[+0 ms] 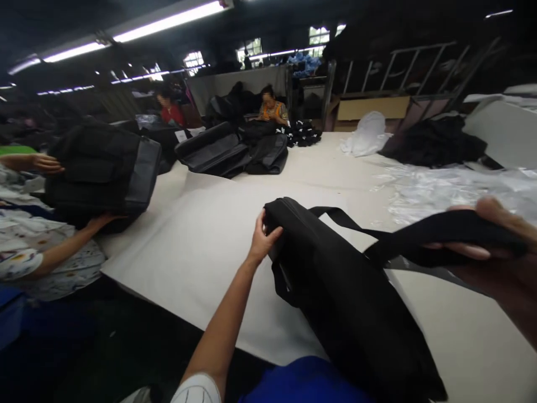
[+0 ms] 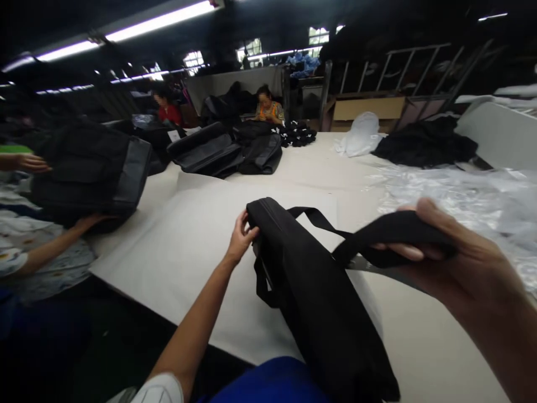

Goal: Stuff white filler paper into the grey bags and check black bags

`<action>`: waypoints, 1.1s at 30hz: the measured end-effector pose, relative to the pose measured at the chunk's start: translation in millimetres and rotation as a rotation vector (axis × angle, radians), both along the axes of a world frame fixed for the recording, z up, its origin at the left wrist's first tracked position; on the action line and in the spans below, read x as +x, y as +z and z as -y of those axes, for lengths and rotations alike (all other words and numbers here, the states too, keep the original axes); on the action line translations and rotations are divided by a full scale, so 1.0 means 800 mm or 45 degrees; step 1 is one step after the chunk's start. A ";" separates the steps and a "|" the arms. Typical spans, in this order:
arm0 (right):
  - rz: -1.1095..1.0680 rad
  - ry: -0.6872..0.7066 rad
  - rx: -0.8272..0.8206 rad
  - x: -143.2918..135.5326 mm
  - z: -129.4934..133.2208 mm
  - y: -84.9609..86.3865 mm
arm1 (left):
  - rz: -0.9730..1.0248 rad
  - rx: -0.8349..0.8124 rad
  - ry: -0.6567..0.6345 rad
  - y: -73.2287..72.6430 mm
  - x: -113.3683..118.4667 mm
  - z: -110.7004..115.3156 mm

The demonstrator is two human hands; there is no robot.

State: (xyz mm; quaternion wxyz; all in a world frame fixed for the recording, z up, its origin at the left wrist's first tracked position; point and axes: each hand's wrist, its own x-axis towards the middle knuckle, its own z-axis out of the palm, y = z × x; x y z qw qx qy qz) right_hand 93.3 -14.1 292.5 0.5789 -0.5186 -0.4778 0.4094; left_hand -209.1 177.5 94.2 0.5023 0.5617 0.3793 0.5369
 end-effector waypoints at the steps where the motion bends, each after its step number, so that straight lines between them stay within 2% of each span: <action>1: -0.099 0.046 -0.018 0.002 0.005 0.004 | -0.044 0.079 0.083 0.021 0.004 -0.007; 3: -0.287 0.203 -0.051 0.002 0.008 0.011 | -0.189 0.257 0.211 0.065 0.015 -0.019; 4: -0.348 0.296 -0.060 0.002 0.006 0.013 | -0.258 0.356 0.206 0.085 0.022 -0.025; 6: -0.372 0.442 -0.047 0.004 0.003 0.016 | -0.508 0.486 0.039 0.114 0.041 -0.033; 7: -0.337 0.485 -0.032 0.008 0.001 0.017 | -0.671 0.537 -0.038 0.120 0.051 -0.035; 9: -0.149 0.457 0.034 0.024 -0.001 0.018 | -1.000 0.628 -0.091 0.121 0.071 -0.035; 10: -0.010 0.386 0.072 0.035 -0.001 0.017 | -1.116 0.665 -0.055 0.116 0.078 -0.034; 12: 0.273 0.148 0.158 0.063 0.003 0.011 | -1.205 0.702 0.077 0.103 0.087 -0.033; 14: 0.436 -0.177 0.280 0.093 0.015 -0.007 | -1.197 0.681 0.168 0.093 0.087 -0.034; 17: 0.414 -0.565 0.382 0.128 0.048 -0.062 | -1.180 0.653 0.283 0.089 0.079 -0.038; 19: 0.301 -0.646 0.280 0.133 0.077 -0.120 | -1.184 0.630 0.355 0.090 0.074 -0.039; 21: 0.179 -0.618 0.048 0.122 0.108 -0.190 | -1.196 0.608 0.424 0.090 0.073 -0.038; 24: 0.094 -0.457 -0.392 0.078 0.148 -0.297 | -1.232 0.593 0.523 0.090 0.078 -0.033; 26: 0.088 -0.412 -0.574 0.044 0.167 -0.353 | -1.259 0.593 0.581 0.090 0.086 -0.030; 27: 0.061 -0.437 -0.623 0.030 0.175 -0.373 | -1.269 0.595 0.603 0.091 0.090 -0.029; 29: -0.115 -0.460 -0.677 0.013 0.188 -0.399 | -1.283 0.598 0.629 0.094 0.099 -0.026; 33: -0.517 -0.230 -0.753 0.014 0.206 -0.418 | -1.309 0.586 0.630 0.102 0.116 -0.018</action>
